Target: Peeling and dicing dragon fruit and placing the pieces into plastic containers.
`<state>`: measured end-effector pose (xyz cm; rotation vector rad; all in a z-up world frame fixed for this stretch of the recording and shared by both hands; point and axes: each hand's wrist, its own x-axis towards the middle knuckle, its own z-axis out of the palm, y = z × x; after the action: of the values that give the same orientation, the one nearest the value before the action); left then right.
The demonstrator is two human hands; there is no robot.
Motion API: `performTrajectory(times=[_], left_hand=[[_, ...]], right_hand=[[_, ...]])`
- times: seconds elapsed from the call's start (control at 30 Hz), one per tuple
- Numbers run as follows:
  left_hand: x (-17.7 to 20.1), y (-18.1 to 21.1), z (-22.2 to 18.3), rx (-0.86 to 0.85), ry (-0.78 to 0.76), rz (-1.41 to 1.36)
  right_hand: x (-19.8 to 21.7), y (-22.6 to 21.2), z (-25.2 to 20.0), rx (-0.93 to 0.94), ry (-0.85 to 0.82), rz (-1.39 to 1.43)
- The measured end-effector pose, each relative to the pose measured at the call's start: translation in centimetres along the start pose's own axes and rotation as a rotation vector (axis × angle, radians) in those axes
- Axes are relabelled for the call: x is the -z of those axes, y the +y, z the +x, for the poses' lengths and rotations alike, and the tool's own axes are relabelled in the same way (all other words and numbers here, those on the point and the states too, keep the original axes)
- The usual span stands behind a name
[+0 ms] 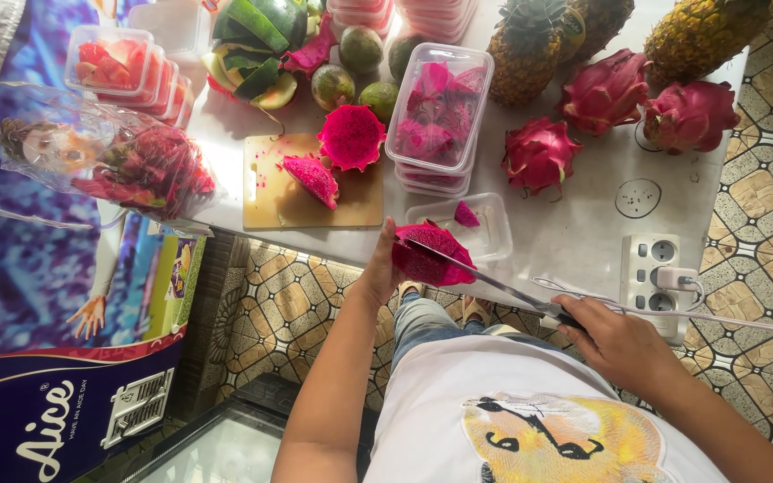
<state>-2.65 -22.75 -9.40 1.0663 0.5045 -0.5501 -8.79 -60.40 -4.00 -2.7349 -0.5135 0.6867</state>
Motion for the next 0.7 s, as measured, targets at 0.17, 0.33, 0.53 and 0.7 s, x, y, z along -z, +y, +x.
performTrajectory(times=[0.17,0.33,0.53,0.7], left_hand=[[-0.4,0.0,-0.1,-0.024,-0.031,-0.052],[-0.4,-0.2,-0.1,0.017,0.017,-0.008],[1.3,-1.7,0.6,-0.031,0.072,-0.037],[1.8,-1.9,-0.2,-0.084,0.118,-0.076]], right_hand=[[-0.4,-0.2,0.4,0.037,0.029,0.005],[0.7,-1.4,0.9,-0.050,-0.100,-0.001],[2.7,-2.3,0.8,-0.068,-0.133,-0.079],[6.3,-3.2,0.1,-0.149,-0.365,-0.229]])
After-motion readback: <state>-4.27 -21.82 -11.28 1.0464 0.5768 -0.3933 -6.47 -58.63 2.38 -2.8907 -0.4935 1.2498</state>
